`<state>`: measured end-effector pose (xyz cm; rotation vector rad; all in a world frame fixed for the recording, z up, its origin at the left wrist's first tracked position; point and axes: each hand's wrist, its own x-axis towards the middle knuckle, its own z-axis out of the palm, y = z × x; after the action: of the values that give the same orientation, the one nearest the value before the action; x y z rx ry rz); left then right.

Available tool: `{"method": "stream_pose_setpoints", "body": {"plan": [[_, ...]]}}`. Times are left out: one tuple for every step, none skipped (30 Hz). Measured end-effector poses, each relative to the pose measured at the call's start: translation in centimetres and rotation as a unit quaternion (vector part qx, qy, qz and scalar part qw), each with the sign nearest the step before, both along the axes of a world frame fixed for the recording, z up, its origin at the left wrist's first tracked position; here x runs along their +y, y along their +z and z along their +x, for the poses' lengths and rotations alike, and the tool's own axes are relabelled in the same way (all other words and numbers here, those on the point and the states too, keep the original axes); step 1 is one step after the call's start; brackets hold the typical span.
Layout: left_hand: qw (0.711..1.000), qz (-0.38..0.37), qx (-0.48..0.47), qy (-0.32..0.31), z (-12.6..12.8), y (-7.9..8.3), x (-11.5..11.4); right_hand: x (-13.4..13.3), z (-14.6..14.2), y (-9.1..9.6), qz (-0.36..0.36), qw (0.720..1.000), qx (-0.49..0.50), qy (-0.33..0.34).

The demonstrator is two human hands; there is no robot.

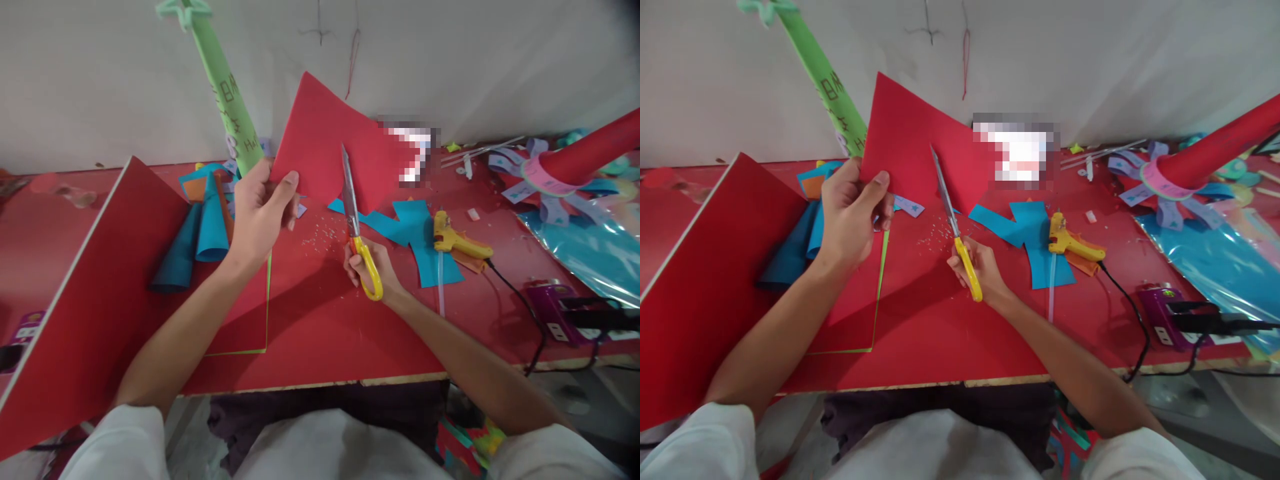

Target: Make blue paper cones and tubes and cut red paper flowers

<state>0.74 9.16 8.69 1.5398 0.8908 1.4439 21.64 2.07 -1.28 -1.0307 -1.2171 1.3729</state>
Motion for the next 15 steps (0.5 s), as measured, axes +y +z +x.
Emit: {"method": "stream_pose_setpoints", "body": {"plan": [[1.000, 0.004, 0.000, 0.001, -0.09, 0.07, 0.04, 0.07, 0.01, 0.00, -0.001, 1.000, -0.003, 0.000], [1.000, 0.008, 0.001, -0.001, -0.19, 0.14, 0.06, 0.17, 0.00, -0.02, 0.002, 1.000, -0.005, -0.001], [1.000, 0.009, 0.005, -0.002, -0.29, 0.23, 0.06, 0.28, -0.04, -0.05, 0.009, 1.000, -0.008, -0.003], [1.000, 0.007, 0.012, -0.004, -0.37, 0.33, 0.05, 0.39, -0.09, -0.10, 0.018, 1.000, -0.011, -0.003], [1.000, 0.003, 0.022, -0.008, -0.44, 0.44, 0.00, 0.49, -0.16, -0.16, 0.030, 0.999, -0.015, -0.003], [0.999, -0.004, 0.034, -0.014, -0.50, 0.55, -0.06, 0.55, -0.23, -0.24, 0.041, 0.999, -0.017, -0.001], [0.999, -0.009, 0.046, -0.020, -0.53, 0.65, -0.14, 0.57, -0.30, -0.32, 0.049, 0.999, -0.019, 0.001], [0.998, -0.014, 0.056, -0.027, -0.55, 0.74, -0.21, 0.55, -0.35, -0.41, 0.053, 0.998, -0.019, 0.004], [0.997, -0.016, 0.063, -0.033, -0.57, 0.79, -0.25, 0.50, -0.38, -0.48, 0.052, 0.998, -0.018, 0.007], [0.997, -0.017, 0.068, -0.036, -0.59, 0.82, -0.27, 0.43, -0.40, -0.54, 0.048, 0.999, -0.015, 0.008], [0.997, -0.018, 0.072, -0.035, -0.62, 0.81, -0.25, 0.34, -0.40, -0.56, 0.042, 0.999, -0.012, 0.007], [0.997, -0.018, 0.075, -0.030, -0.66, 0.78, -0.19, 0.26, -0.38, -0.55, 0.036, 0.999, -0.010, 0.005], [0.997, -0.018, 0.076, -0.024, -0.70, 0.72, -0.10, 0.19, -0.36, -0.50, 0.029, 1.000, -0.009, 0.004], [0.997, -0.018, 0.075, -0.018, -0.75, 0.64, 0.01, 0.14, -0.34, -0.43, 0.023, 1.000, -0.008, 0.003], [0.997, -0.018, 0.074, -0.015, -0.79, 0.55, 0.13, 0.09, -0.31, -0.34, 0.018, 1.000, -0.007, 0.003]]}}
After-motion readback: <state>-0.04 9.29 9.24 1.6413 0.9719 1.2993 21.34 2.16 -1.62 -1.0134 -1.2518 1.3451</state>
